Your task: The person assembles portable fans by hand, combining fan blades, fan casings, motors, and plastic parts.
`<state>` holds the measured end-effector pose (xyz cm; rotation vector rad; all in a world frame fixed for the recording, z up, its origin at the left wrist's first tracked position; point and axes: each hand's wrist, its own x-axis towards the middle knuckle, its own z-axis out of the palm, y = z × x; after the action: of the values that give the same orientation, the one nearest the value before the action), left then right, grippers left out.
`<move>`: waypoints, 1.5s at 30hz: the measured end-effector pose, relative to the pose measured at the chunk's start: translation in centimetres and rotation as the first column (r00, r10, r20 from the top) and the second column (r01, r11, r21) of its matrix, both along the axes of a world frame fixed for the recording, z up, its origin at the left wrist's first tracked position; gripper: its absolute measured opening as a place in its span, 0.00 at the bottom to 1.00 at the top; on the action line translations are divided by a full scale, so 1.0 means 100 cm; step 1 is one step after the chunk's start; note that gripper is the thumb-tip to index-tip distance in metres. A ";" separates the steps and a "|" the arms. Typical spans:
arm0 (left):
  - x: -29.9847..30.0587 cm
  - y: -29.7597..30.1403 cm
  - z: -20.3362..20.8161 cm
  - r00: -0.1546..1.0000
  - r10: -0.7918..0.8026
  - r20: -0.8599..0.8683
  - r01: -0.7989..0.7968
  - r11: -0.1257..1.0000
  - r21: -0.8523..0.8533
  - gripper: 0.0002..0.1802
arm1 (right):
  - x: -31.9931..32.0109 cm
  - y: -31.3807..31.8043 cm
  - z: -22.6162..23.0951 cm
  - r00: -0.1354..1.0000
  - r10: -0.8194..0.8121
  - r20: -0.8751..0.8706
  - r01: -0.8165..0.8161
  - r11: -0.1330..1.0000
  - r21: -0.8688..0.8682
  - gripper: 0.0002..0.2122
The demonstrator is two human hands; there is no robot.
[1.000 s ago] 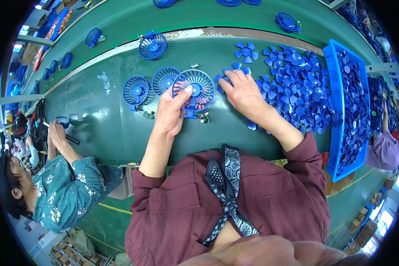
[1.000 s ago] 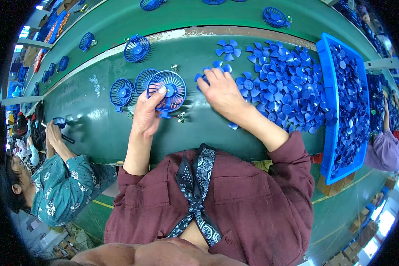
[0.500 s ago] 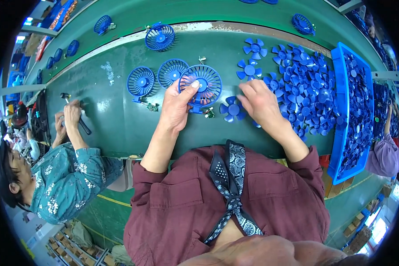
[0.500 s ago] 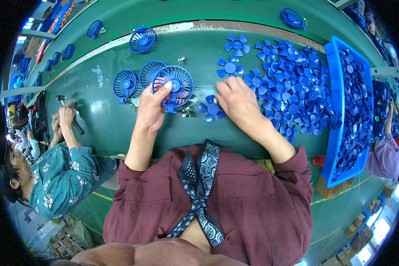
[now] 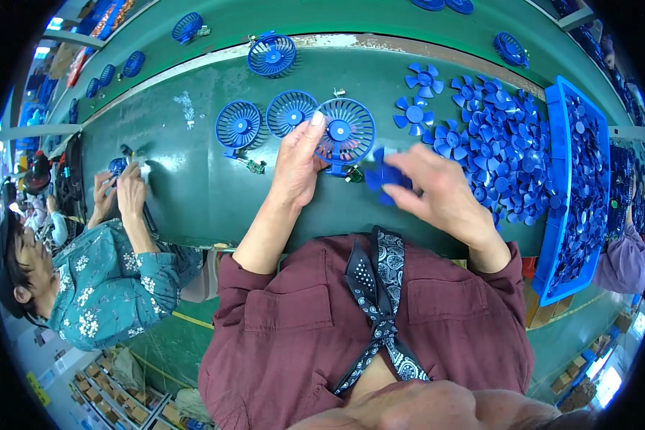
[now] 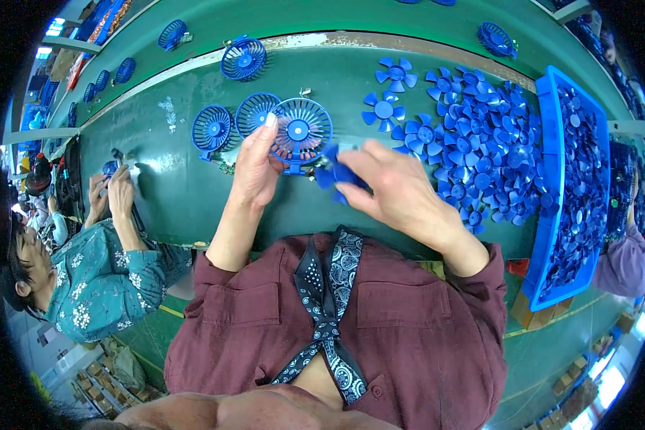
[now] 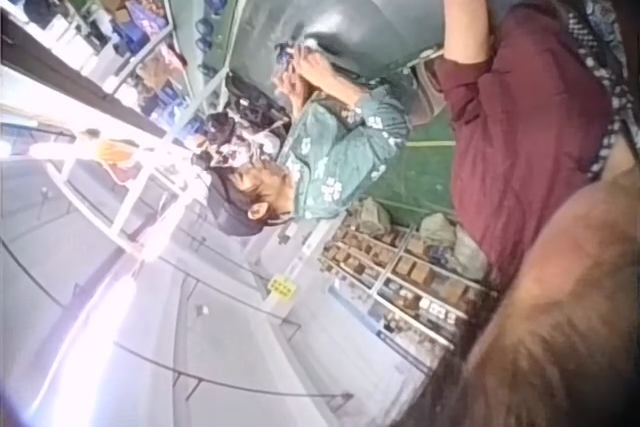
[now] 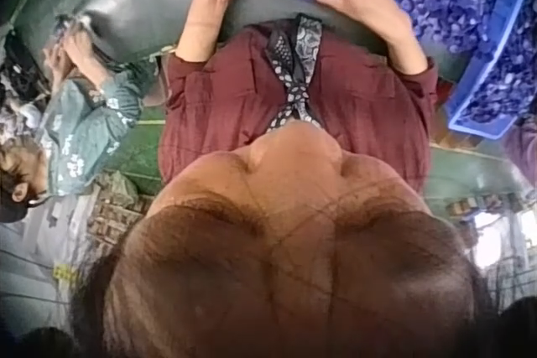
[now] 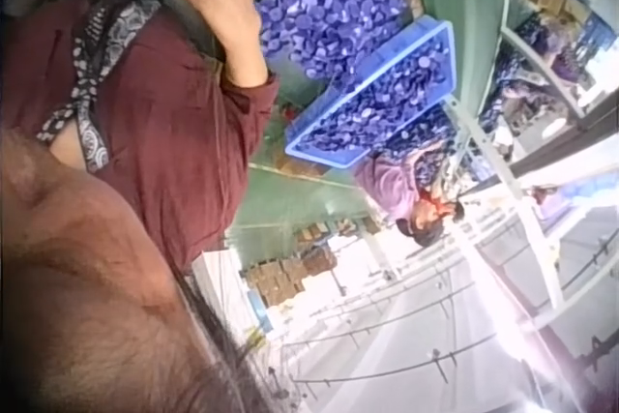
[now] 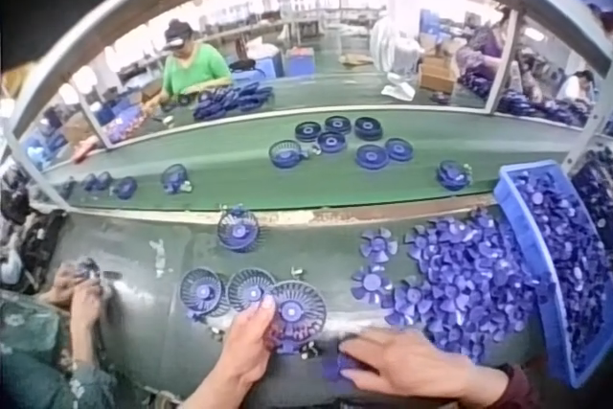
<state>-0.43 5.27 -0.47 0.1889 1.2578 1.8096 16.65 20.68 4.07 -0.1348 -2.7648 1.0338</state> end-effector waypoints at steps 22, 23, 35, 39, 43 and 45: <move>0.024 0.008 0.011 0.648 -0.199 -0.735 0.043 0.973 -0.226 0.15 | -0.037 0.023 -0.029 0.995 -0.040 0.092 0.073 0.917 -0.391 0.17; 0.020 0.012 0.013 0.661 -0.234 -0.713 0.064 0.964 -0.256 0.15 | -0.039 0.026 -0.031 0.990 -0.034 0.135 0.086 0.911 -0.402 0.17; -0.129 0.166 0.004 0.114 -0.345 -0.932 -0.195 0.912 -0.361 0.30 | -0.066 0.193 -0.070 0.809 -0.576 0.122 0.516 0.595 -0.616 0.11; -0.169 0.225 -0.036 -0.250 -0.357 -0.900 -0.317 0.908 -0.273 0.29 | -0.071 0.156 -0.075 0.985 -0.171 -0.009 0.166 0.939 0.301 0.21; -0.178 0.258 -0.055 -0.372 -0.450 -0.812 -0.370 0.874 -0.316 0.20 | -0.072 0.129 -0.061 0.987 -0.091 0.135 0.035 0.928 0.372 0.21; -0.175 0.260 -0.055 -0.474 -0.469 -0.745 -0.424 0.863 -0.273 0.10 | -0.075 0.130 -0.063 0.984 -0.119 0.130 0.058 0.917 0.394 0.21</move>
<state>-17.90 31.26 -6.01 2.0164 2.8852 0.4131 9.18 33.67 -2.27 -0.2887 -3.0040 0.4503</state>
